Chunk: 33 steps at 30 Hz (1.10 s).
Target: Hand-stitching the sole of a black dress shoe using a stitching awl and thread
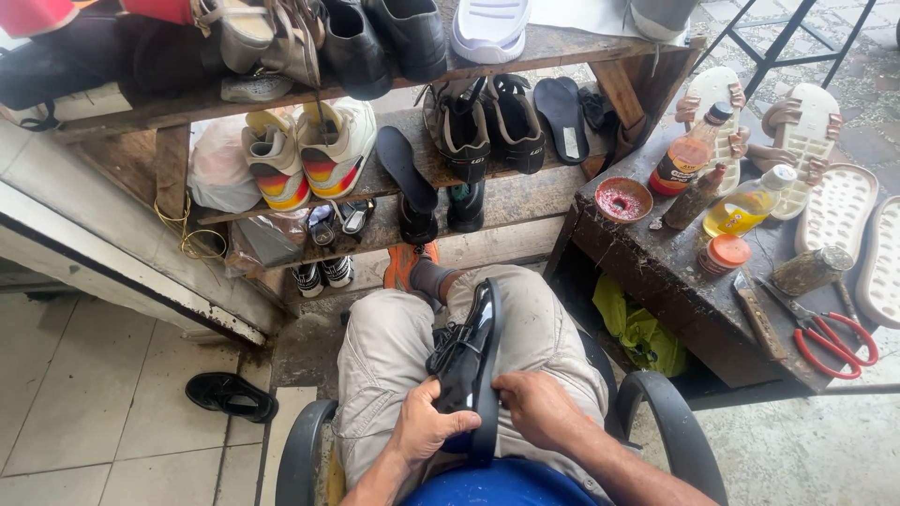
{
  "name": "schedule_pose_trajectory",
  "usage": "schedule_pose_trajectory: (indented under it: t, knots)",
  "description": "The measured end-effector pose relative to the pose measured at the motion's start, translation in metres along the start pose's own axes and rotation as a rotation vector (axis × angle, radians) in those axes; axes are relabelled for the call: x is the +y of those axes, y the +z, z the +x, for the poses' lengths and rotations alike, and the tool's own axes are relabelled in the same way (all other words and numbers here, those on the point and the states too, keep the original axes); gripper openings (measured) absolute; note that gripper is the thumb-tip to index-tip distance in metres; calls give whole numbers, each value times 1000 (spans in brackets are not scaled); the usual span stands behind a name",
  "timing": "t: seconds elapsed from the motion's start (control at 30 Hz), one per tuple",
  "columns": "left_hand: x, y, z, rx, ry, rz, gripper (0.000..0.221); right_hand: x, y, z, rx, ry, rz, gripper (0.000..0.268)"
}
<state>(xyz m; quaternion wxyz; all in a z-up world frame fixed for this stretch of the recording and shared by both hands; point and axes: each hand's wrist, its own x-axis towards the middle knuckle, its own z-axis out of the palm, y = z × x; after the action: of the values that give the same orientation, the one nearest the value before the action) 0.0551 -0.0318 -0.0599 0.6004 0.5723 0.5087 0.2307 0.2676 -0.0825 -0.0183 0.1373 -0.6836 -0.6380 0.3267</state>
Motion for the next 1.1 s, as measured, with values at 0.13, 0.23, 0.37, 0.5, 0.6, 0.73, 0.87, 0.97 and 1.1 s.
schedule_pose_trajectory:
  t: [0.13,0.23,0.37,0.5,0.6,0.73,0.87,0.97,1.1]
  knots:
    - [-23,-2,-7,84,-3,161,55,-12,-5,-5,-141,-157,-49,22]
    - [-35,-1,-10,91,59,196,68,-24,-31,1,-457,78,-13,48]
    - [-43,1,-5,109,129,244,67,-15,-25,13,-484,29,161,39]
    - [-44,-1,-5,107,148,214,71,-1,1,9,-386,275,566,25]
    - [-47,3,-7,94,163,242,74,23,23,3,-245,230,507,30]
    - [-53,5,-2,104,186,284,74,35,33,3,-104,192,392,32]
    - [-49,6,-5,101,207,298,79,43,37,0,-38,161,329,42]
    - [-55,8,-8,137,198,315,74,51,40,0,-1,131,226,61]
    - [-51,12,-21,351,362,467,100,28,26,-3,-18,195,7,68]
